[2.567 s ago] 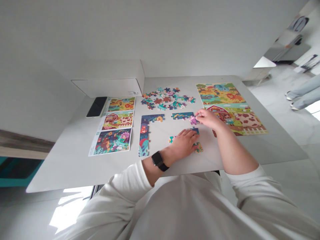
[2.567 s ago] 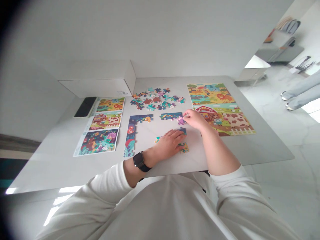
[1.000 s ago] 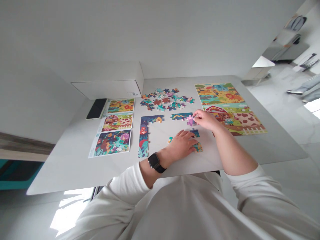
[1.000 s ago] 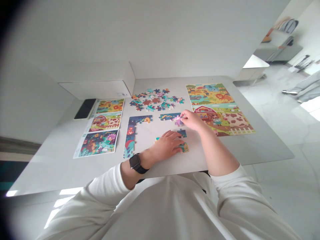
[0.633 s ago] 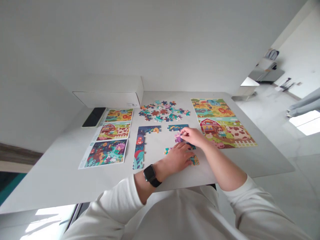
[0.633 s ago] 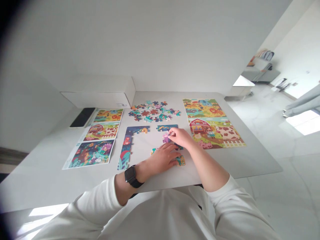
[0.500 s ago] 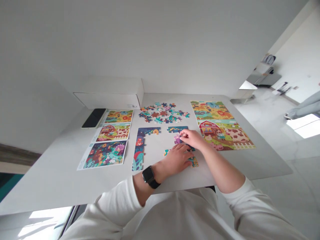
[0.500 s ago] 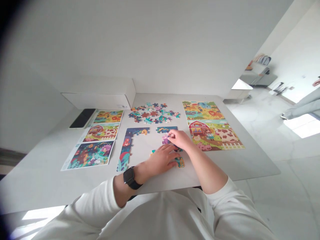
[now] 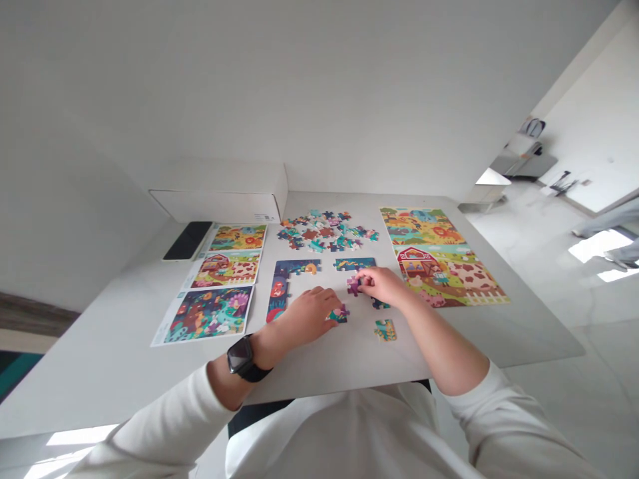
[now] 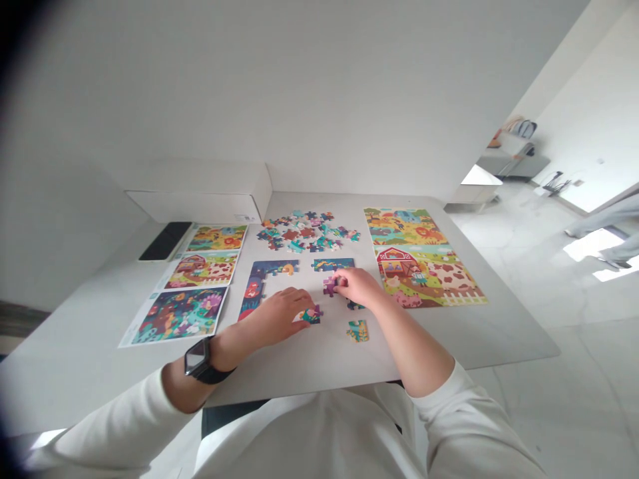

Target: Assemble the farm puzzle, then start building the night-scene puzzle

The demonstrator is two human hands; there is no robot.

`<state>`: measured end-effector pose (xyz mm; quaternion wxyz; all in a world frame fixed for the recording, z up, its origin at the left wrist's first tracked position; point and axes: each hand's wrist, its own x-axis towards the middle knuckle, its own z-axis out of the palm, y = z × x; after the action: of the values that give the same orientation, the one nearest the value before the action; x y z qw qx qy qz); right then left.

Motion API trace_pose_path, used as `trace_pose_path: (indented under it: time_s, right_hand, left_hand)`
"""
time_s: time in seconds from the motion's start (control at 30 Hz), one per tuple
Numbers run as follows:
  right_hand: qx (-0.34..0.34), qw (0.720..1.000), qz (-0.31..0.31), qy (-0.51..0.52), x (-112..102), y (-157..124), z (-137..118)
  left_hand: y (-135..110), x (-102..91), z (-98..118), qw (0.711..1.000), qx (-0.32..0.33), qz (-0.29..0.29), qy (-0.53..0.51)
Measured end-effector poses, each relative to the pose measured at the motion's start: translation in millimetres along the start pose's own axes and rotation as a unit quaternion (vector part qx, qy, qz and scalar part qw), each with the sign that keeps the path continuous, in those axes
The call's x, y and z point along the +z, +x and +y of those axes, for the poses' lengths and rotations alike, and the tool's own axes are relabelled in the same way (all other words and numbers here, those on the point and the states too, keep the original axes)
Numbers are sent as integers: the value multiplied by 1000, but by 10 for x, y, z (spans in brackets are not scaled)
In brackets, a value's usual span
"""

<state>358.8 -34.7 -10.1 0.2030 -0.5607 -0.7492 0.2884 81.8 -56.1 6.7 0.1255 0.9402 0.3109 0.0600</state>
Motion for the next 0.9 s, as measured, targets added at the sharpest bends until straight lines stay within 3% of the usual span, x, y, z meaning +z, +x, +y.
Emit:
trace_pose_path:
  time_s: [0.1, 0.4, 0.73, 0.9]
  right_hand:
    - [-1, 1000, 5, -5, 12, 4, 16]
    - [14, 1000, -5, -3, -3, 4, 41]
    - [4, 1000, -13, -11, -13, -15, 25]
    - [50, 992, 102, -51, -229, 56, 81]
  left_hand:
    - [-91, 18, -89, 999, 26, 3, -21]
    - [-191, -33, -259, 997, 24, 14, -76]
    - [-165, 41, -273, 996, 20, 21, -88]
    - [-177, 15, -261, 997, 27, 22, -75]
